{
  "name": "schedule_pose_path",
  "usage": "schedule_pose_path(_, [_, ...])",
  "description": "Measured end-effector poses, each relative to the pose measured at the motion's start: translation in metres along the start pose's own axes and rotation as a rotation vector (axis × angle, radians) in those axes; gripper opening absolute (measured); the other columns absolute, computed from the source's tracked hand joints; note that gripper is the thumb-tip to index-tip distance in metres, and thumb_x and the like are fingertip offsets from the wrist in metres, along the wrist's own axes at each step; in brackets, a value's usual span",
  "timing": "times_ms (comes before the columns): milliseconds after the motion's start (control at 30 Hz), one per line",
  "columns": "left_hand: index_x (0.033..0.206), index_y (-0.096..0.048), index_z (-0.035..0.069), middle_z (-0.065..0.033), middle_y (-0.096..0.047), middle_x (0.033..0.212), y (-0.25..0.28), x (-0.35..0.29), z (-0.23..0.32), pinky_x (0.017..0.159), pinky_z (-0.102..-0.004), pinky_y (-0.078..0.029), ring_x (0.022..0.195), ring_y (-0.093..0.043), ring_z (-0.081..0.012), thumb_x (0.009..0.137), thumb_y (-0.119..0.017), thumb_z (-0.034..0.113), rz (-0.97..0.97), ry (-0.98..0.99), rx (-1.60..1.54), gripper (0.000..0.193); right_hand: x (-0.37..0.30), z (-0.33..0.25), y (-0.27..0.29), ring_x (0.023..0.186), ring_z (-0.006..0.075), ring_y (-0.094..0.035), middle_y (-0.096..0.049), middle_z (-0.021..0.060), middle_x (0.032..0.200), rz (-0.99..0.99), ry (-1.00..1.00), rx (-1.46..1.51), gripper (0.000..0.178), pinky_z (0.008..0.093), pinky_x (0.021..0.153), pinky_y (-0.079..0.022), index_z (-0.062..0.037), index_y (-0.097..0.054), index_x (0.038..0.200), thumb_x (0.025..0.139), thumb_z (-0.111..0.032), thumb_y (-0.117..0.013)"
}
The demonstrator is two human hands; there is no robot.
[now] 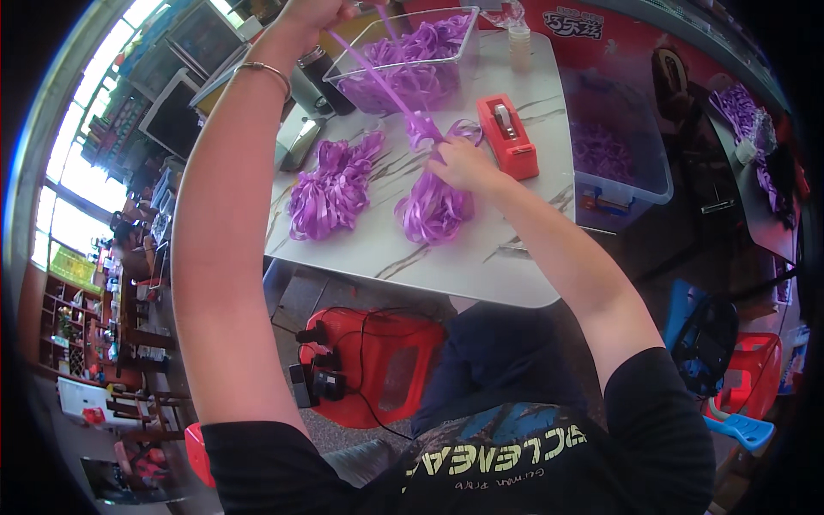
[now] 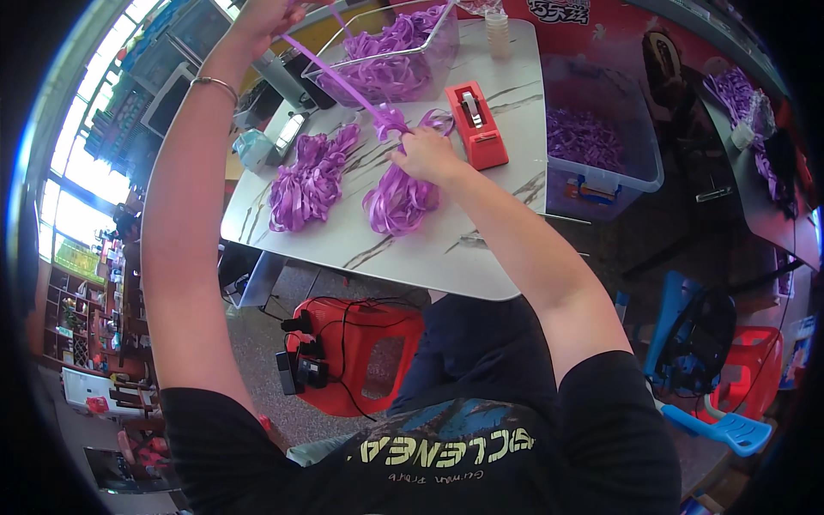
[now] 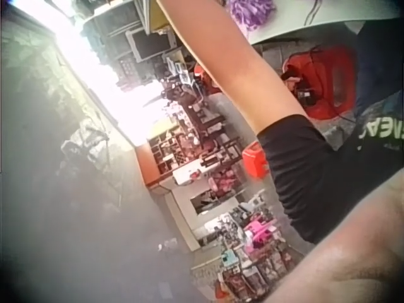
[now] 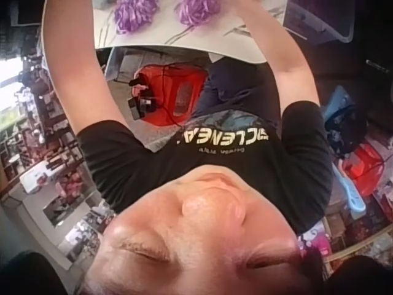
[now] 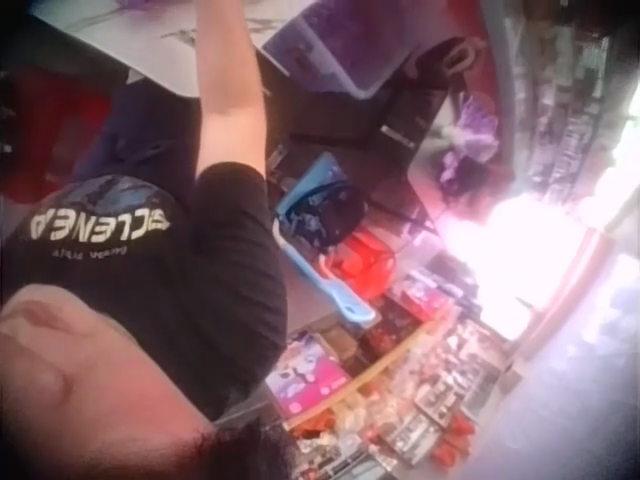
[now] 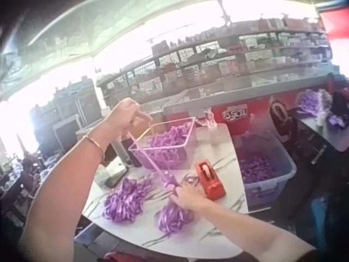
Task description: The person is tying purple ribbon strips onto thin metal rods while seated at a workbench.
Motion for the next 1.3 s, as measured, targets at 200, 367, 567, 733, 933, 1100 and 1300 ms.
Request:
schedule_pose_path(200, [0.089,-0.051,0.002,-0.0177,-0.065,0.089,0.106,0.002,-0.033,0.042,-0.0240,-0.040,0.047,-0.043,-0.0105,0.090,-0.033,0.016,0.254,0.130,-0.209,0.022,-0.014,-0.024,-0.021,0.105,0.0299,-0.051,-0.059,0.0122,0.106,-0.265,-0.107,-0.051,0.037,0.0455,0.087,-0.039,-0.0106,-0.063,0.101,0.085,-0.041,-0.048])
schedule_pose_path(367, [0.091,-0.053,0.004,-0.0163,-0.063,0.092,0.053,-0.021,0.008,0.044,-0.0211,-0.041,0.053,-0.047,-0.0106,0.091,-0.037,0.018,0.064,0.158,-0.352,0.021,-0.020,-0.001,0.008,0.097,0.0301,-0.056,-0.061,0.0109,0.102,-0.278,-0.027,-0.017,0.032,0.0392,0.082,-0.043,-0.0094,-0.063,0.101,0.084,-0.034,-0.052])
schedule_pose_path(567, [0.100,-0.055,0.003,-0.0066,-0.060,0.079,-0.032,-0.117,0.084,0.045,-0.0163,-0.039,0.057,-0.050,-0.0077,0.089,-0.048,0.012,-0.284,0.146,-0.721,0.016,-0.061,-0.057,0.131,0.092,0.0191,-0.060,-0.064,0.0102,0.090,-0.111,0.110,0.382,0.026,0.0291,0.080,-0.044,-0.0054,-0.061,0.099,0.084,-0.027,-0.056])
schedule_pose_path(733, [0.096,-0.053,0.005,-0.0074,-0.063,0.069,-0.118,-0.181,0.089,0.048,-0.0180,-0.044,0.051,-0.054,-0.0074,0.091,-0.050,0.020,-0.492,0.074,-0.722,0.017,-0.134,-0.096,0.214,0.097,0.0133,-0.056,-0.059,0.0084,0.098,0.342,0.338,0.853,0.033,0.0262,0.084,-0.043,0.0006,-0.052,0.108,0.085,-0.022,-0.060])
schedule_pose_path(933, [0.099,-0.050,0.004,-0.0167,-0.065,0.082,-0.201,-0.228,0.074,0.051,-0.0178,-0.046,0.059,-0.060,-0.0108,0.091,-0.049,0.017,-0.747,0.235,-0.969,0.015,-0.191,-0.063,0.215,0.075,0.0039,-0.054,-0.062,0.0022,0.087,0.273,0.027,0.836,0.015,0.0172,0.064,-0.044,0.0004,-0.060,0.099,0.086,-0.006,-0.057])
schedule_pose_path(1100, [0.108,-0.049,0.001,-0.0174,-0.064,0.092,-0.247,-0.252,0.063,0.065,-0.0232,-0.051,0.071,-0.062,-0.0122,0.090,-0.051,0.013,-0.860,0.364,-1.082,0.022,-0.222,-0.017,0.204,0.070,0.0024,-0.050,-0.061,0.0000,0.082,0.254,-0.159,0.819,0.014,0.0162,0.062,-0.042,-0.0005,-0.061,0.097,0.087,-0.009,-0.055])
schedule_pose_path(1300, [0.100,-0.056,0.000,-0.0111,-0.063,0.092,-0.287,-0.266,0.053,0.073,-0.0267,-0.050,0.079,-0.061,-0.0130,0.090,-0.052,0.016,-0.897,0.510,-1.165,0.020,-0.243,-0.005,0.202,0.071,0.0056,-0.052,-0.060,0.0020,0.080,0.314,-0.096,0.706,0.014,0.0185,0.064,-0.041,0.0006,-0.061,0.097,0.088,-0.008,-0.053])
Point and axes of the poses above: each hand's wrist, its own x-axis towards the middle knuckle, its own y-axis out of the back of the hand, z = x × y, the point moved 8 cm from there along x, towards the middle knuckle
